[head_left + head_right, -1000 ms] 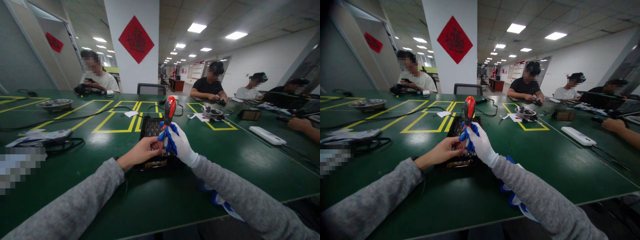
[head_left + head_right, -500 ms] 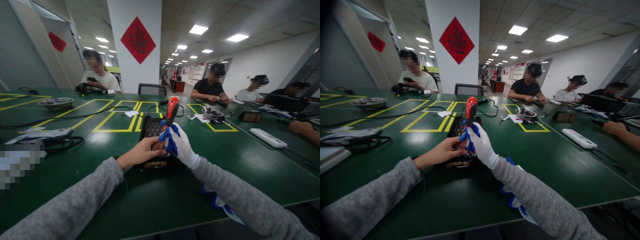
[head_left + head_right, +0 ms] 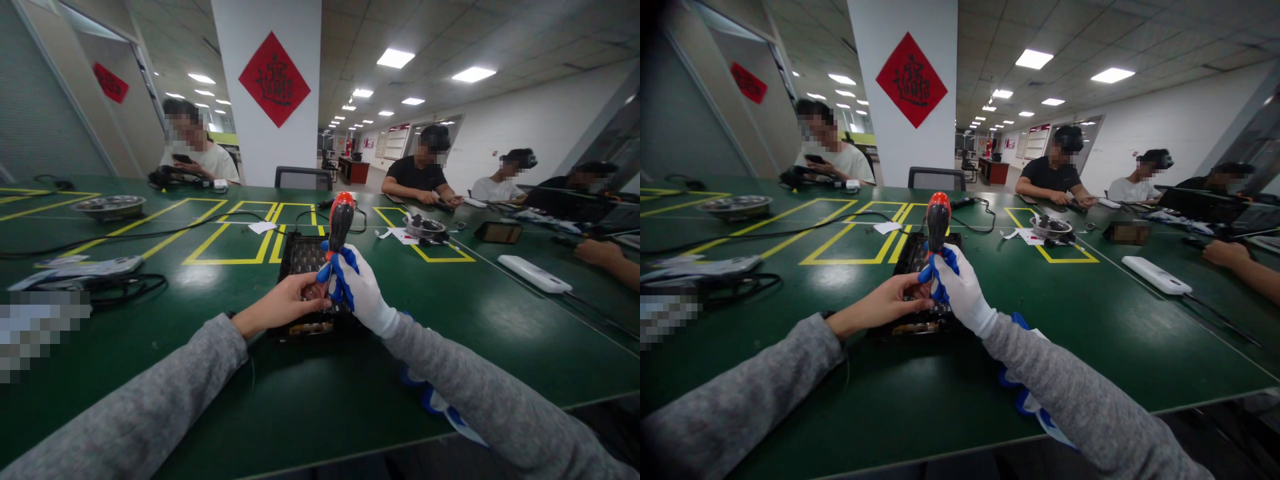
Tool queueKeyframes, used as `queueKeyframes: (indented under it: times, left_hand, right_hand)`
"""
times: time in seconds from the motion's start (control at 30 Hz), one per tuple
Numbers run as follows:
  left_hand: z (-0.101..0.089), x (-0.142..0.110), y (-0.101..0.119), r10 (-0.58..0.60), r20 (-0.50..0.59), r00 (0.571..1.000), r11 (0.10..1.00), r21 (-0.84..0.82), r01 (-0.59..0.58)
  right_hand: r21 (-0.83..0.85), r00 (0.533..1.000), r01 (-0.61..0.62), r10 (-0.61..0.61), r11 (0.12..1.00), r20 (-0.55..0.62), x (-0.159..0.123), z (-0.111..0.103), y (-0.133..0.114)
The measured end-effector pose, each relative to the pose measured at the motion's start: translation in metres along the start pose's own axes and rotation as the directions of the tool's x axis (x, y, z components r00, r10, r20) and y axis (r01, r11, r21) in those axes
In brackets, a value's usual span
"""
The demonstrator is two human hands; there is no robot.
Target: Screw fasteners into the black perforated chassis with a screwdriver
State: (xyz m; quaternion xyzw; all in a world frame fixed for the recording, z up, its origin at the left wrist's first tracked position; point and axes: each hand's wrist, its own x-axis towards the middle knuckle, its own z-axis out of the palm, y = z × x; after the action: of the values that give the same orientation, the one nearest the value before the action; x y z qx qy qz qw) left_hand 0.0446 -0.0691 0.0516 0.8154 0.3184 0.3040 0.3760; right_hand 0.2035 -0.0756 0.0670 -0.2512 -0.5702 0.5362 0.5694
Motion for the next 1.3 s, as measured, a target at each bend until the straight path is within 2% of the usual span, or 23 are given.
queueKeyframes:
  times: [0.13,0.4,0.7,0.97,1.3]
  left_hand:
    - [0.0003,-0.0016,-0.001,-0.009,-0.026,1.0,0.999,0.031,0.01]
    - [-0.0006,-0.0035,-0.0023,0.038,0.046,0.998,0.998,-0.044,-0.036]
    - [0.0002,0.0004,0.0012,-0.005,-0.05,0.999,1.0,-0.009,0.005]
    - [0.0001,0.0006,-0.0002,-0.02,-0.004,1.0,1.0,-0.009,0.02]
    - [0.0003,-0.0017,-0.0015,-0.019,-0.039,0.999,0.999,0.028,0.02]
  right_hand:
    - [-0.011,1.0,0.005,-0.005,1.0,0.008,0.0001,0.0002,-0.0005]
    - [-0.007,1.0,-0.021,0.021,1.0,0.012,0.0027,-0.0026,0.002]
    - [-0.01,1.0,-0.005,0.005,1.0,-0.003,0.0023,-0.0022,0.001]
    - [-0.016,1.0,-0.009,0.009,1.0,0.001,0.0022,-0.0015,0.0023]
    - [-0.026,1.0,-0.022,0.022,0.999,0.012,0.0025,-0.0036,0.0042]
